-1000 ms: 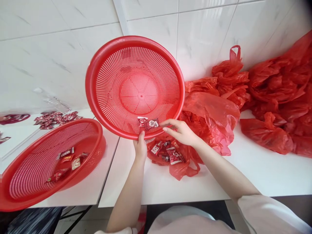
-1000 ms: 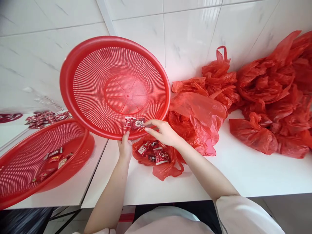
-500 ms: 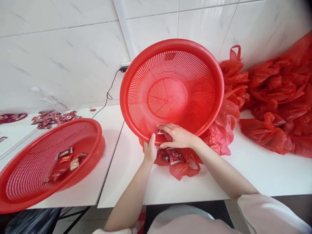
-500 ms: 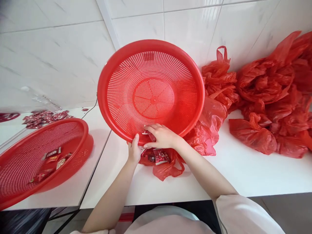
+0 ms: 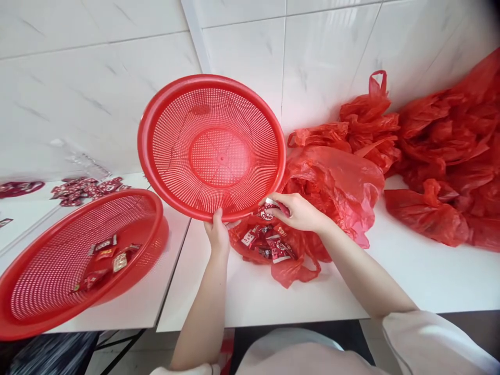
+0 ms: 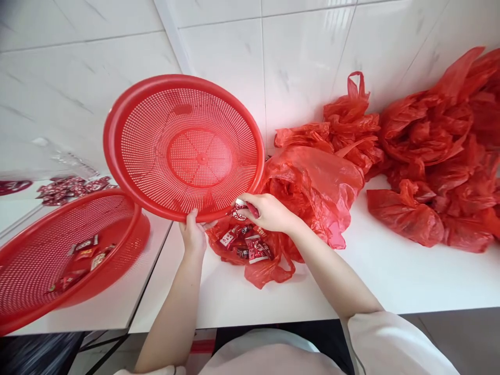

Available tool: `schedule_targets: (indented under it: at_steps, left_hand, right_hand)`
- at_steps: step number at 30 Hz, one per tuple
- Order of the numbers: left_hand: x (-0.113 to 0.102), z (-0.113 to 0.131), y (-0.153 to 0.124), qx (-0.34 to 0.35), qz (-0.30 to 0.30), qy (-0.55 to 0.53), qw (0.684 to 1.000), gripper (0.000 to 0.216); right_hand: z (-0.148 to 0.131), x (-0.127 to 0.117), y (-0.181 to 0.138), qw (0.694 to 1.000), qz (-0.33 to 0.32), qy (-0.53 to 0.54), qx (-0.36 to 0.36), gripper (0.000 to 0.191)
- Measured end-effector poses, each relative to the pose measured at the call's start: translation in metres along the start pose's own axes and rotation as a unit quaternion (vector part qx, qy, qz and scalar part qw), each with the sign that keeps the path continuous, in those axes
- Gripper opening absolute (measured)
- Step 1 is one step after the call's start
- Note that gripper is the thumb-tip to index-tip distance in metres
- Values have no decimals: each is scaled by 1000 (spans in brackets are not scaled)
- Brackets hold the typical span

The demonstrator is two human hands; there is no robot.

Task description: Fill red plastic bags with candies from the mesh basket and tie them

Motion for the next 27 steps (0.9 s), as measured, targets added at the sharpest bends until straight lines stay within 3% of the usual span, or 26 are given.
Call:
schedule_targets:
  at_steps: [4,9,12,14,17,19,23,27]
  left_hand:
    - [0,6,4,-21,8,-22,999,38]
    - [-1,10,7,-35,13,-46,998,36]
    - [-2,11,8,-35,22,-54,998,35]
    - [-1,12,8,-33,26,-62,997,32]
    - [-1,13,7,-44,19,-77,996,28]
    - [0,13,6,-62,-8,-79,995,28]
    - [-1,10,2,-76,-86,-53,992,37]
    - [-3,8,2,-45,-150,-35,987,54]
  right_hand:
    - [-4,12,1,996,-79,-34,-31,17]
    - [-3,42,1,970,-172,-163,-64,21]
    - [1,46,-2,965,-198,-158,-66,54]
    - [3,39,-3,971,-206,-104,-56,63]
    - [3,23,-1,989,-135,26,47,57]
    - [4,16,1,979,-60,139,135,58]
    - [5,17,6,902,11,373,215,46]
    - [3,14,9,844,114,460,252,40]
Point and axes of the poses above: each hand's wrist, its own y-axis towards the middle knuckle, its own x-axis out of the palm, z = x × y, the point moved 1 cm from there along y, towards the middle knuckle, and after that the axes turned 12 degrees about -y, right-handed, at the moved point
